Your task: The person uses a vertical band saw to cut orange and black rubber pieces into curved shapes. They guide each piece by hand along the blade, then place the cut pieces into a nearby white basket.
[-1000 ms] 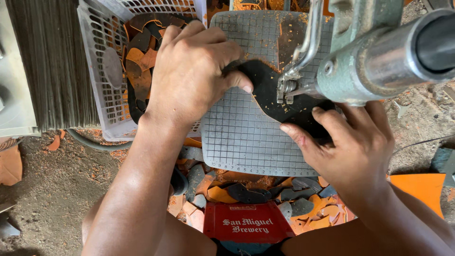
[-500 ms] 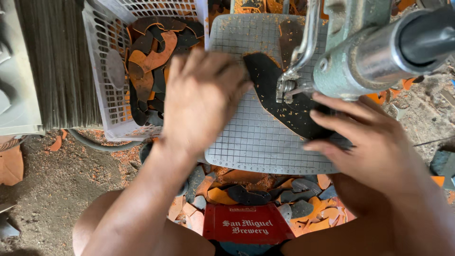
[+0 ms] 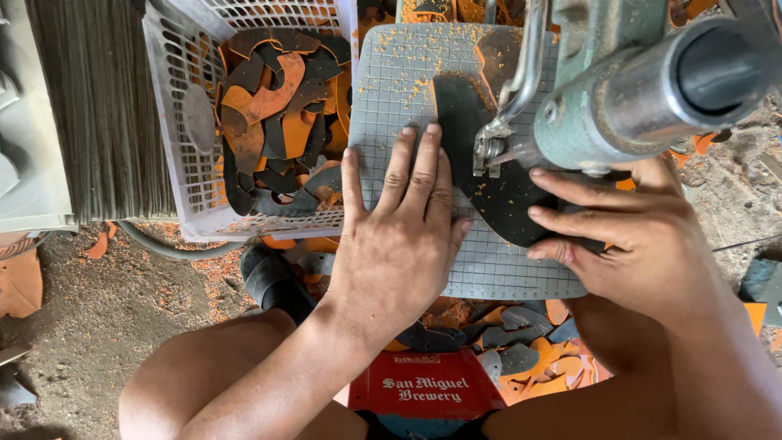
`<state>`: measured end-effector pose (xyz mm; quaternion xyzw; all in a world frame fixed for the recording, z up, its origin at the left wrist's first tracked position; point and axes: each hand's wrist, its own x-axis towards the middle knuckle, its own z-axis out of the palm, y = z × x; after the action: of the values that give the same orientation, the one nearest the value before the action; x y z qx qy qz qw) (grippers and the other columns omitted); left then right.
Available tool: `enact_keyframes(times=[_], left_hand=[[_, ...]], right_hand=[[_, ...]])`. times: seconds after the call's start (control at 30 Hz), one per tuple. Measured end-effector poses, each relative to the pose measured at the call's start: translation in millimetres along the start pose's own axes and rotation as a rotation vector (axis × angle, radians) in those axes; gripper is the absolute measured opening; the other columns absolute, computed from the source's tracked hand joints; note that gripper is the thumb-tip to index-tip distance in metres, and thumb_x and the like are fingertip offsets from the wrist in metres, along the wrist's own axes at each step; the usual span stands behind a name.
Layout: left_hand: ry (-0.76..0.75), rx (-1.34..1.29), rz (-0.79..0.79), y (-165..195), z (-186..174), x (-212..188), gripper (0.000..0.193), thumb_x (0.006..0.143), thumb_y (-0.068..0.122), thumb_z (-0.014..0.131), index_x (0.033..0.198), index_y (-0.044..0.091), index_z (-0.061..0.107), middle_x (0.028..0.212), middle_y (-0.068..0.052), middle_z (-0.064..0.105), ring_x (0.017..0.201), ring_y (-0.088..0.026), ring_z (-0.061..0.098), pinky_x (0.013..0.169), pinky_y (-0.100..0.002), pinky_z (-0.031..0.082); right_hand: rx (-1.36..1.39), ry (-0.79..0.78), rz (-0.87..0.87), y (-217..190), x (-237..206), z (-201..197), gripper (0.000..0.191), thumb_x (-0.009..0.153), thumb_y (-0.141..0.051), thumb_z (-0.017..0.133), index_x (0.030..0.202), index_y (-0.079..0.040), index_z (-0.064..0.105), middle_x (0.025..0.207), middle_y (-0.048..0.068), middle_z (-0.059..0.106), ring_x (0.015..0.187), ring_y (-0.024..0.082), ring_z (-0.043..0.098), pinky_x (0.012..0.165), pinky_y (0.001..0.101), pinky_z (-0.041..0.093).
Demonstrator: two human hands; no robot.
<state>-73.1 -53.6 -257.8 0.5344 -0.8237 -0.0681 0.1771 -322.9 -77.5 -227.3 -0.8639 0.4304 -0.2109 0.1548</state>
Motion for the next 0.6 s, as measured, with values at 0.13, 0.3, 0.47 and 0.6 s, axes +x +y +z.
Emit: enact_keyframes(times=[0.13,0.3,0.47,0.6], left_hand=[[0.018,-0.006,0.014,-4.2,0.8,3.8,0.062,0.101,0.035,0.060,0.144,-0.010,0.053,0.160,-0.023,0.039,0.150,-0.035,0.036,0.116,-0.076,0.023],[0.020,-0.004,0.036,-11.6,2.7,8.5,0.058,0.102,0.034,0.060,0.144,-0.006,0.054,0.161,-0.020,0.038,0.151,-0.035,0.035,0.115,-0.079,0.022],[0.022,-0.007,0.059,-19.4,2.9,14.3,0.055,0.103,0.031,0.059,0.145,-0.004,0.054,0.162,-0.018,0.038,0.151,-0.036,0.034,0.113,-0.082,0.021],[0.025,-0.024,0.078,-24.3,2.0,21.1,0.053,0.103,0.027,0.057,0.145,-0.005,0.054,0.162,-0.017,0.039,0.151,-0.037,0.033,0.112,-0.083,0.020]], right_hand=[[-0.040,0.013,0.001,-5.2,-0.8,3.3,0.038,0.061,-0.019,0.092,0.096,-0.013,0.081,0.120,0.000,0.074,0.118,0.027,0.061,0.102,0.0429,0.046],[-0.023,0.038,0.013,-8.7,-0.9,11.6,0.038,0.066,-0.026,0.092,0.100,-0.013,0.080,0.119,0.001,0.075,0.131,0.030,0.060,0.109,0.0434,0.049],[-0.056,0.094,0.008,-15.4,-2.6,18.6,0.041,0.065,-0.030,0.092,0.098,-0.010,0.080,0.116,0.005,0.076,0.125,0.034,0.060,0.106,0.0456,0.048],[-0.093,0.132,-0.013,-20.1,-2.8,27.1,0.043,0.066,-0.033,0.094,0.099,-0.008,0.080,0.114,0.008,0.076,0.128,0.033,0.062,0.109,0.0474,0.046]])
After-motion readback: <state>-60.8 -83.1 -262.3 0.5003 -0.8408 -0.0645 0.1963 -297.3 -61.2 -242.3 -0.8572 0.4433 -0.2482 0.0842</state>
